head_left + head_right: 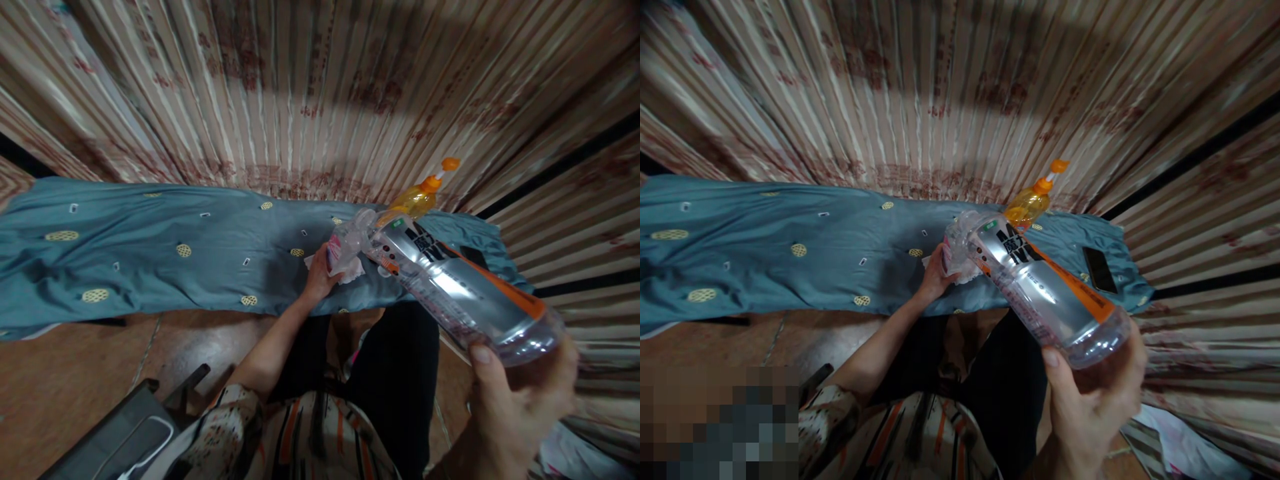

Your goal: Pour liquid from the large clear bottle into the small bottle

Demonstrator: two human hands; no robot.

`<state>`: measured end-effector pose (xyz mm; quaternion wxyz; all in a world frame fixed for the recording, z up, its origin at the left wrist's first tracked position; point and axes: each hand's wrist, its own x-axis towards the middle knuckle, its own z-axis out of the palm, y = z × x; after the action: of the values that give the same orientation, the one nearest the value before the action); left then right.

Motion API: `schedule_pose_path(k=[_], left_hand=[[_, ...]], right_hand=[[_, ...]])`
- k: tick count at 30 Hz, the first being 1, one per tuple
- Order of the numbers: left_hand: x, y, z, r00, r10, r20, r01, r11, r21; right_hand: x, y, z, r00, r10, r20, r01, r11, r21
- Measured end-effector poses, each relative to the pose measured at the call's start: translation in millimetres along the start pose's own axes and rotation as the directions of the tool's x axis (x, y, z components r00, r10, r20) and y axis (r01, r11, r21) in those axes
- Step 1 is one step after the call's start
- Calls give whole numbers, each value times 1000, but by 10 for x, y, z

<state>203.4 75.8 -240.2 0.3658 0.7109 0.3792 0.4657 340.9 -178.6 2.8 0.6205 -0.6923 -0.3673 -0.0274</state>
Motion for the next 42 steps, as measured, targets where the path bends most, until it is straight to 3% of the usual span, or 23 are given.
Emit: schedule_pose_path(k=[9,28,42], left_hand=[[-2,20,2,1000,1,-7,-1,1000,-24],[-1,2,7,999,34,-11,-34,999,-3],[-15,-58,28,1000,29,-1,-29,999,19]], right_hand=[[14,22,15,999,9,-41,-8,1000,18],[5,3,9,999,-42,-13,43,997,61],[23,30,-14,1000,2,-27,-2,1000,-1]])
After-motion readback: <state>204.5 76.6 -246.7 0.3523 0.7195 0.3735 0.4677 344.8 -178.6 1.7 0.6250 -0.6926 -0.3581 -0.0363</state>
